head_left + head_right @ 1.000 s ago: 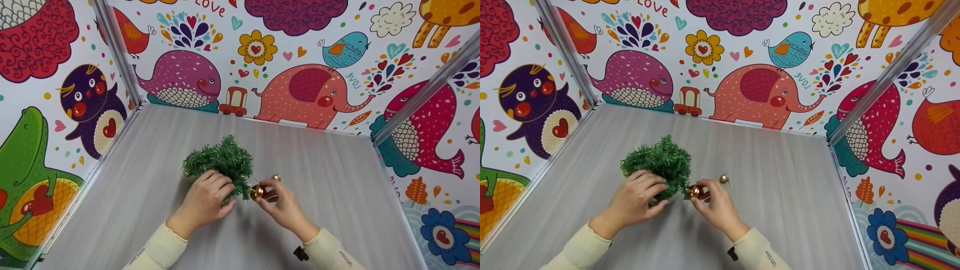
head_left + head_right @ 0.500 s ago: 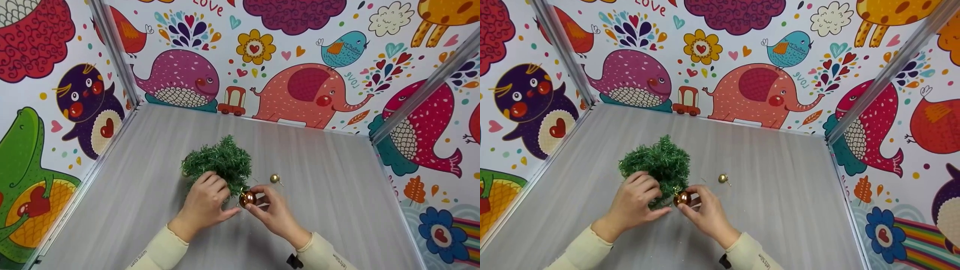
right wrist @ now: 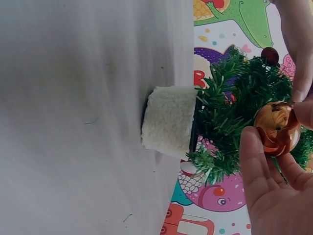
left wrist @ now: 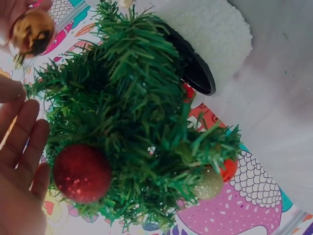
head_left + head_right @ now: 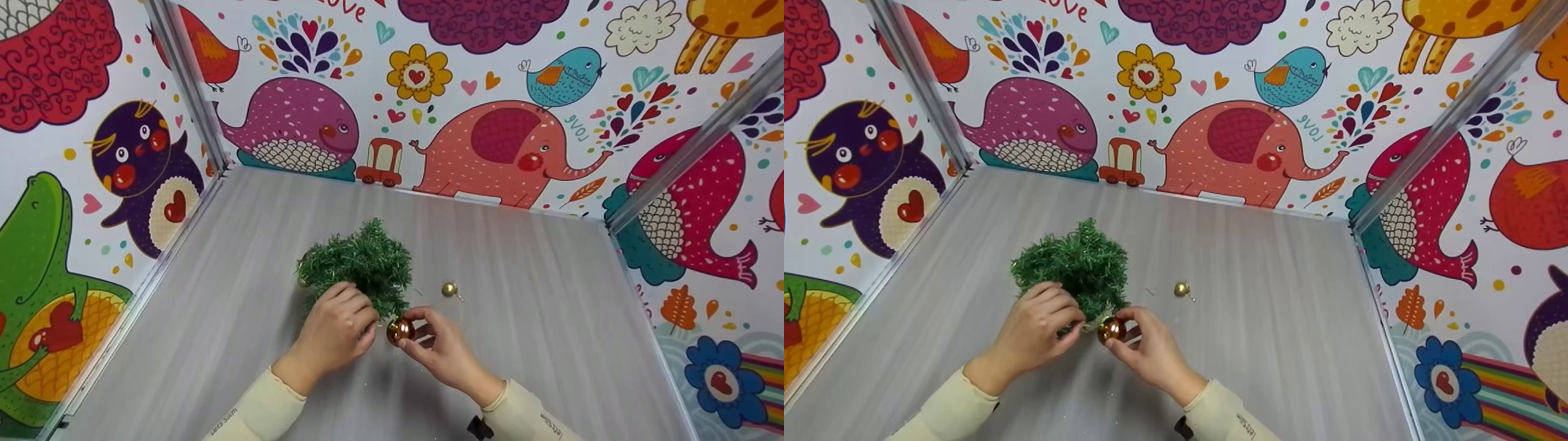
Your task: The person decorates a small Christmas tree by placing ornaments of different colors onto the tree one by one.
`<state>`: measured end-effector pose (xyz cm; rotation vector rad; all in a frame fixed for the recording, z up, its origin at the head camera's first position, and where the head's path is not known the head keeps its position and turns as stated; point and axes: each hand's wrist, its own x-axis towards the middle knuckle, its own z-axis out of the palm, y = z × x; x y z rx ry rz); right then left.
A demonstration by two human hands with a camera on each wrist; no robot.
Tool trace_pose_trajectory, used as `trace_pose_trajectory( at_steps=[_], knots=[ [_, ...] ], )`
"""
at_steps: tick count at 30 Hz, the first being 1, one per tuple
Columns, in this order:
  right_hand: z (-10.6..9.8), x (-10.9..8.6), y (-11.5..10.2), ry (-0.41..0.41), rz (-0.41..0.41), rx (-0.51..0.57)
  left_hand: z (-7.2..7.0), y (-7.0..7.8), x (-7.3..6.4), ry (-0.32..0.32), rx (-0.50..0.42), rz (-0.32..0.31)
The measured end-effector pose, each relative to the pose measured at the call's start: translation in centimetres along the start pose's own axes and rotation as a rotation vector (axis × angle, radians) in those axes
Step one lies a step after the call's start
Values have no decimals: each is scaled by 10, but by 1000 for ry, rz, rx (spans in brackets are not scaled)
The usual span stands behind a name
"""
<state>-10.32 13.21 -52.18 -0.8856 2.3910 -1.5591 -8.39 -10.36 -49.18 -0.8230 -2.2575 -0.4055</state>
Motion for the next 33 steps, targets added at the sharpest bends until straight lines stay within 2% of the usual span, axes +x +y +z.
trace_pose_trajectory(
  at_steps=[5,10,14,20,23,29,33],
  knots=[
    [4,2,8,-51,-26,-25,1,0,0,18,-35,-31],
    [7,4,10,-31,-65,-75,4,-1,-1,28,-35,-35],
    [10,6,10,23,-141,-146,5,0,-1,38,-37,-31],
    [16,11,4,136,-318,-200,5,1,-1,39,-38,-28],
    [19,14,0,172,-378,-227,5,1,-1,40,-37,-30],
    [27,17,-3,259,-419,-221,5,4,2,34,-38,-30],
    [26,16,-3,277,-422,-207,5,4,2,42,-48,-33]
  ],
)
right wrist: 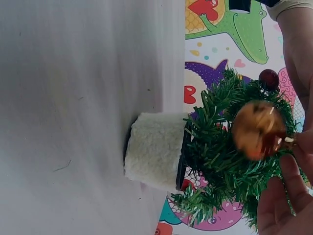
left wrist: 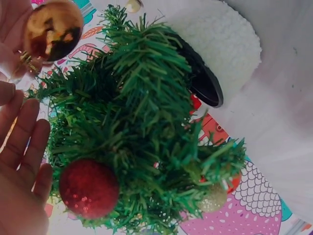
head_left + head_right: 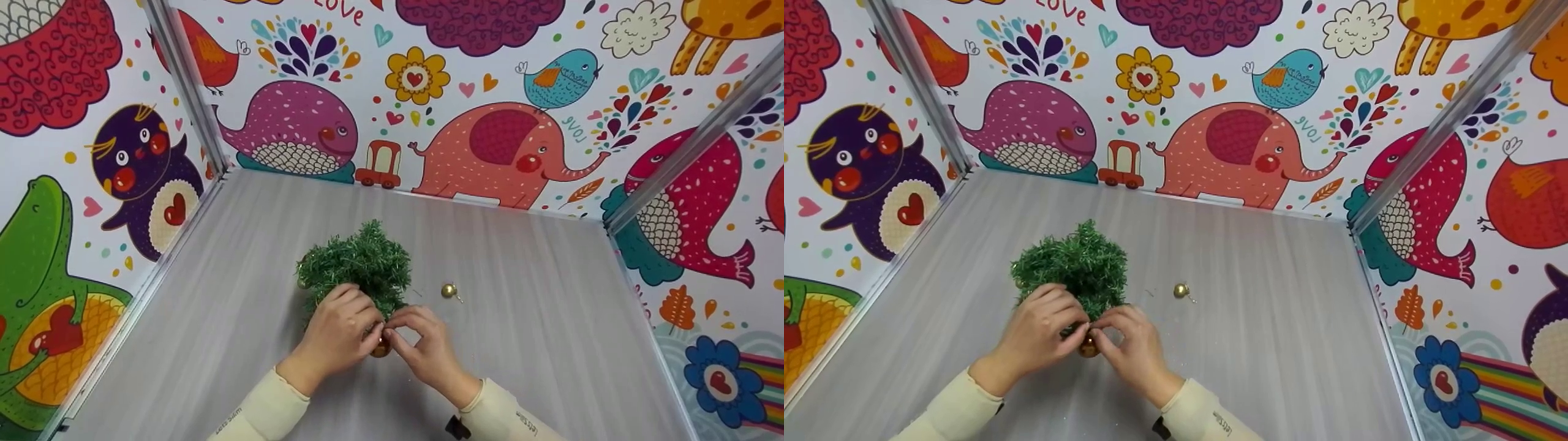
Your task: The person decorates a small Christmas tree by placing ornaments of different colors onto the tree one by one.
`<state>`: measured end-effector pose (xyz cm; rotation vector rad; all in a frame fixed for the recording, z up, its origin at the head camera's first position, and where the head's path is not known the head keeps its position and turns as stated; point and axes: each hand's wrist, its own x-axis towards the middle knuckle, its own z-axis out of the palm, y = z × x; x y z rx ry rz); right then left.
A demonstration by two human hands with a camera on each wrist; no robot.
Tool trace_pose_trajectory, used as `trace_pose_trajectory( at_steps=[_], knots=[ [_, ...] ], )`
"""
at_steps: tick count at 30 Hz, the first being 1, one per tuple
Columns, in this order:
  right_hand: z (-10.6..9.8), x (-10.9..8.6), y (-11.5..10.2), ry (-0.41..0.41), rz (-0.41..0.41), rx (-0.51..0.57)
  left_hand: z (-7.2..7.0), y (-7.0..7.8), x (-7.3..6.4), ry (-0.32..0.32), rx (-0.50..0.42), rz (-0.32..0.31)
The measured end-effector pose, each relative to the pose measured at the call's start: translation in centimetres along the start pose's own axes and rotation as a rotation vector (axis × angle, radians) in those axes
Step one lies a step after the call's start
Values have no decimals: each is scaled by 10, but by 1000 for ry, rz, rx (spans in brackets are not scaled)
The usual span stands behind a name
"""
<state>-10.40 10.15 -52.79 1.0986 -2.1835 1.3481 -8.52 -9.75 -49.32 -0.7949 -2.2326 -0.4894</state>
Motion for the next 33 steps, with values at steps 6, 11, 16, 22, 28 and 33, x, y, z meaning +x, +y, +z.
trace_pose_trajectory(
  at_steps=[6,11,16,22,28,33],
  knots=[
    [-2,-1,4,1,-24,20,-1,-2,-1,-6,19,3],
    [-3,-1,6,13,-29,12,-1,-2,1,-5,27,0],
    [-4,2,4,33,-11,4,-1,-1,3,4,44,-13],
    [-3,6,5,93,-56,6,0,0,4,45,45,-24],
    [-3,8,6,132,-42,-52,-1,1,7,65,47,-41],
    [-5,12,6,126,-33,-82,0,0,9,83,67,-51]
  ],
)
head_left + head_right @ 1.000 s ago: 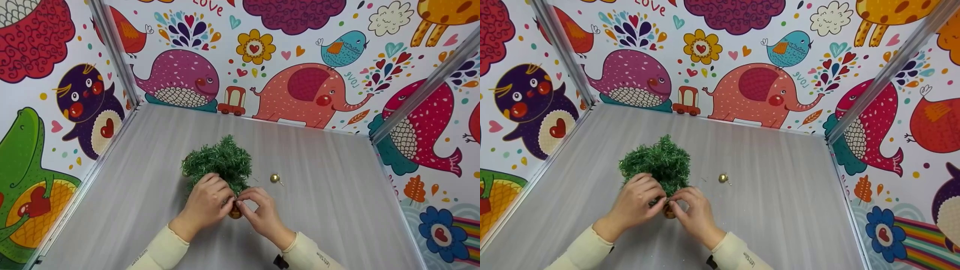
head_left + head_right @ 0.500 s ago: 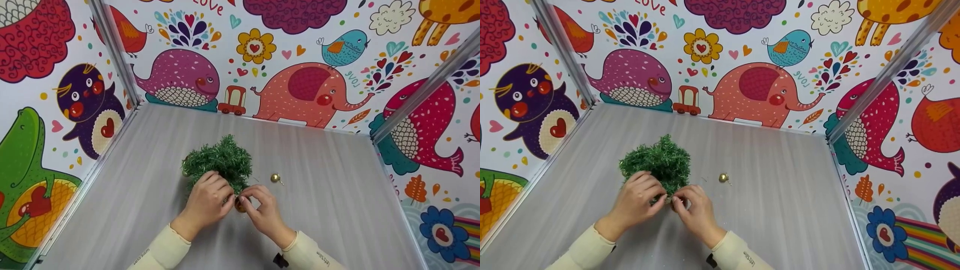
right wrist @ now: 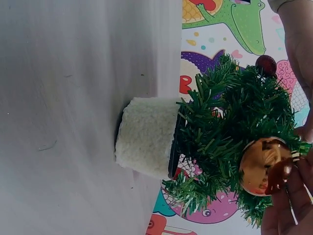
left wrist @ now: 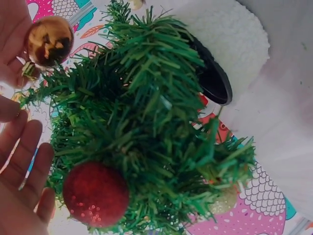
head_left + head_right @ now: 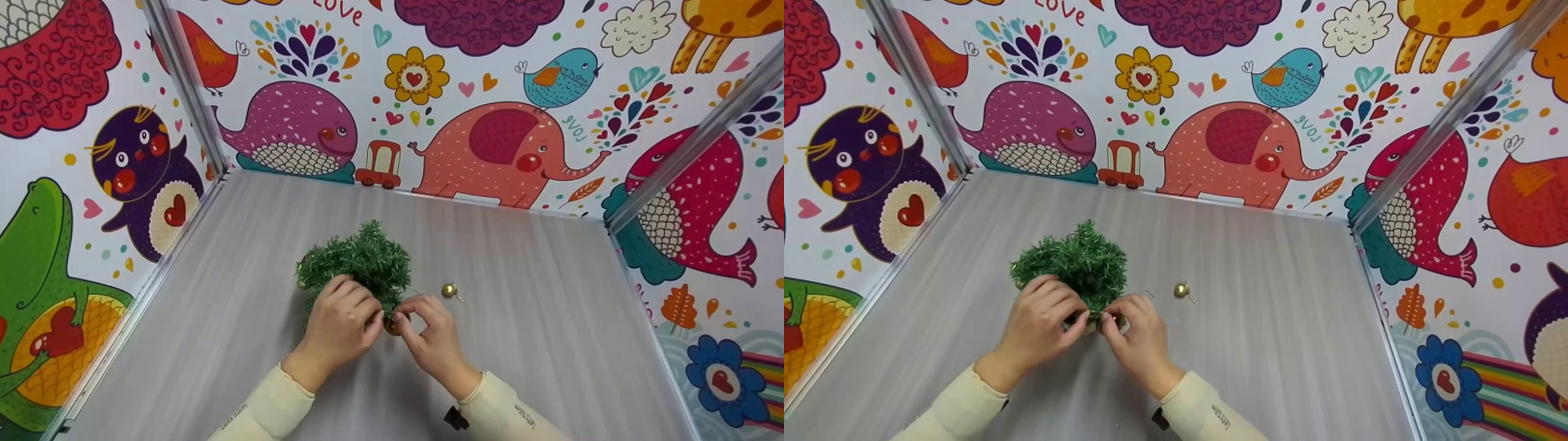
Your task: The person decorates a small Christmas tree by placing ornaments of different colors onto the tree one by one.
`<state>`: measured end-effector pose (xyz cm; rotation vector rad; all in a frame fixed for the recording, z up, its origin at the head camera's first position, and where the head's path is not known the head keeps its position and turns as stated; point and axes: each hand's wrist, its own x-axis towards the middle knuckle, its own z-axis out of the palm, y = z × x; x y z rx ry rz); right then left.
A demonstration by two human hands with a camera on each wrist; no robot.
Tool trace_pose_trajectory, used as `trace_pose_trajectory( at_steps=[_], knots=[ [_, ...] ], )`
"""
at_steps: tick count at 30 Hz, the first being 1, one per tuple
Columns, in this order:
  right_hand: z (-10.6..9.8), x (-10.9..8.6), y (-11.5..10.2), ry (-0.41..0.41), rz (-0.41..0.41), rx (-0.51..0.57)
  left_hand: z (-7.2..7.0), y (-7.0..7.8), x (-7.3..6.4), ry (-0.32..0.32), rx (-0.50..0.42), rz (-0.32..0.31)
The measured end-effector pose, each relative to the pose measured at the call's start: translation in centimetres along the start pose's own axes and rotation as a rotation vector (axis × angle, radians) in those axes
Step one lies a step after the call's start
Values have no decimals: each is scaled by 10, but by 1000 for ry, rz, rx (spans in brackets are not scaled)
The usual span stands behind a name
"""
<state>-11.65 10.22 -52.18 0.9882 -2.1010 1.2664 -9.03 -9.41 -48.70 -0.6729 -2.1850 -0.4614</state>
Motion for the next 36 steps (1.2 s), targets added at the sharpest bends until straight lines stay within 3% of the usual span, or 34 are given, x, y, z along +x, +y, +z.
trace_pose_trajectory(
  at_steps=[15,23,36],
  knots=[
    [2,9,3,-71,110,4,1,0,2,-1,44,-36],
    [3,9,5,-108,157,28,1,0,2,-8,105,5],
    [4,5,8,-179,209,7,1,-2,0,-101,148,55]
  ],
)
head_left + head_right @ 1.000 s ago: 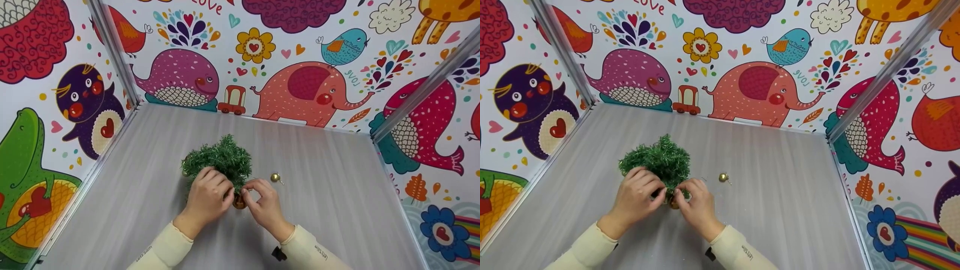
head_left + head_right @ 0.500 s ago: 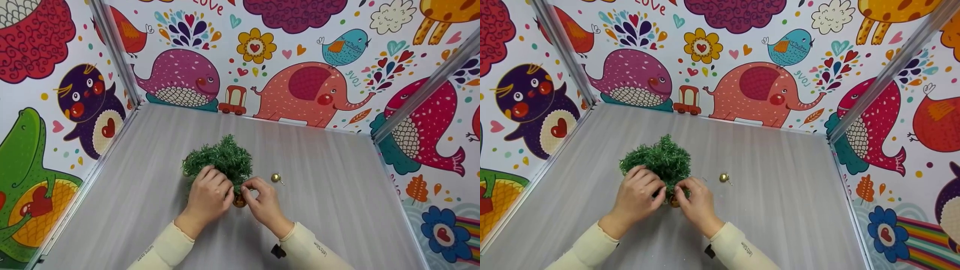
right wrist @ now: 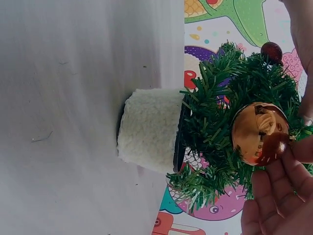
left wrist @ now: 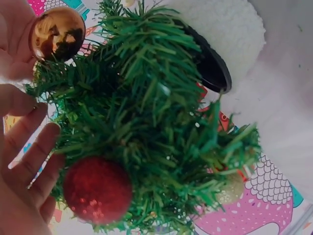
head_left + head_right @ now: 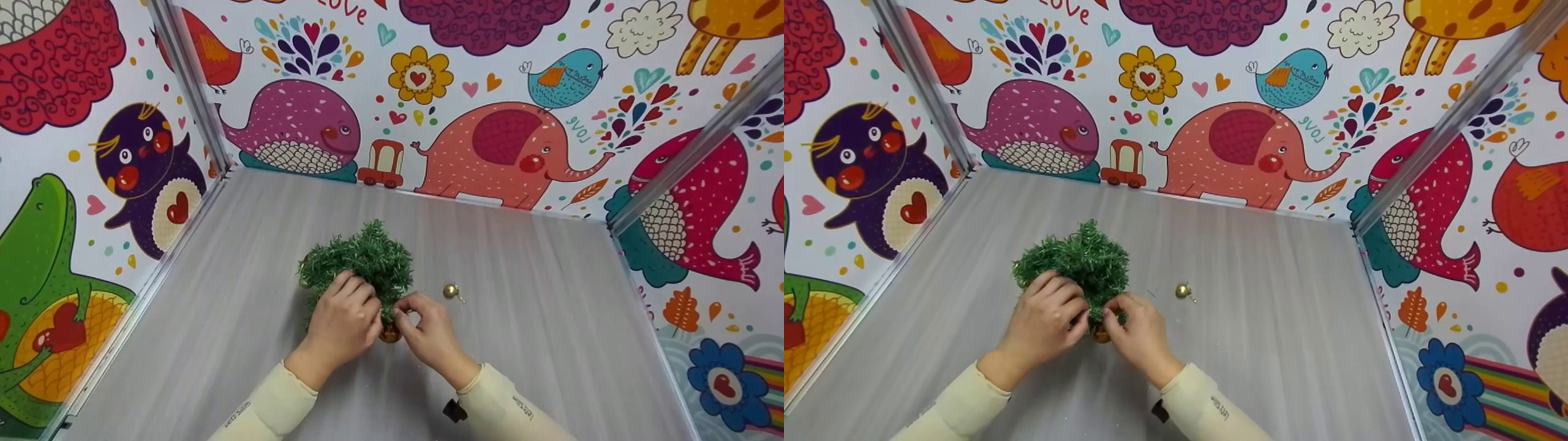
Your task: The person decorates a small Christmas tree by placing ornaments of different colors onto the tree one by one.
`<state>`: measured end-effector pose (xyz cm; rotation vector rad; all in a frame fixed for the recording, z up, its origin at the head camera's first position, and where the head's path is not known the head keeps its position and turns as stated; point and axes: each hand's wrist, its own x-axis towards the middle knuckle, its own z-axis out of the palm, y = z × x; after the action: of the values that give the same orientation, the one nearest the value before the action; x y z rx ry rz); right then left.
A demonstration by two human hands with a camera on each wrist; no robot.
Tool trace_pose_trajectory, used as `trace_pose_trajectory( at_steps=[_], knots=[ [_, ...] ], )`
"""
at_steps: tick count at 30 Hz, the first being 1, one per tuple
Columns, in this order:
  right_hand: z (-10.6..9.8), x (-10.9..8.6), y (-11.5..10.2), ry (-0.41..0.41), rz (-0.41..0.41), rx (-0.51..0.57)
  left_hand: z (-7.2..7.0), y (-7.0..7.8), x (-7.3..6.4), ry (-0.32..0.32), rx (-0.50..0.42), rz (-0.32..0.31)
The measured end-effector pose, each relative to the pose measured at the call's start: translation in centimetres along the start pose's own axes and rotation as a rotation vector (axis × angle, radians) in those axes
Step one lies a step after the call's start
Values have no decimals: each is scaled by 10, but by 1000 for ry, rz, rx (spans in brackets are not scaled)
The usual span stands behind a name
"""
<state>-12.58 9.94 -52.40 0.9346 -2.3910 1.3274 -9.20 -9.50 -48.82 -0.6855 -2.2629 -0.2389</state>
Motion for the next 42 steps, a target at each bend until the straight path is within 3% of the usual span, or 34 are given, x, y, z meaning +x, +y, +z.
trace_pose_trajectory(
  at_steps=[16,19,22,25,28,32,35,39,42],
  knots=[
    [-1,-1,3,-53,-30,-42,-2,-2,-4,-77,1,23],
    [-1,-2,4,-66,-24,-54,-3,-3,-5,-47,-21,25],
    [-2,-3,5,-75,-23,-66,-5,-4,-4,42,-31,9],
    [-4,-4,7,-82,-21,-80,-8,-7,-3,148,-11,-57],
    [-6,-6,11,-78,-23,-108,-10,-11,-3,183,20,-171],
    [-11,-10,19,-61,-32,-164,-12,-17,-6,114,46,-324],
    [-17,-13,29,-52,-19,-237,-13,-21,-9,44,47,-403],
    [-28,-18,46,-55,38,-334,-15,-25,-12,-36,36,-445],
    [-37,-22,61,-56,91,-368,-15,-27,-13,-56,28,-443]
  ],
)
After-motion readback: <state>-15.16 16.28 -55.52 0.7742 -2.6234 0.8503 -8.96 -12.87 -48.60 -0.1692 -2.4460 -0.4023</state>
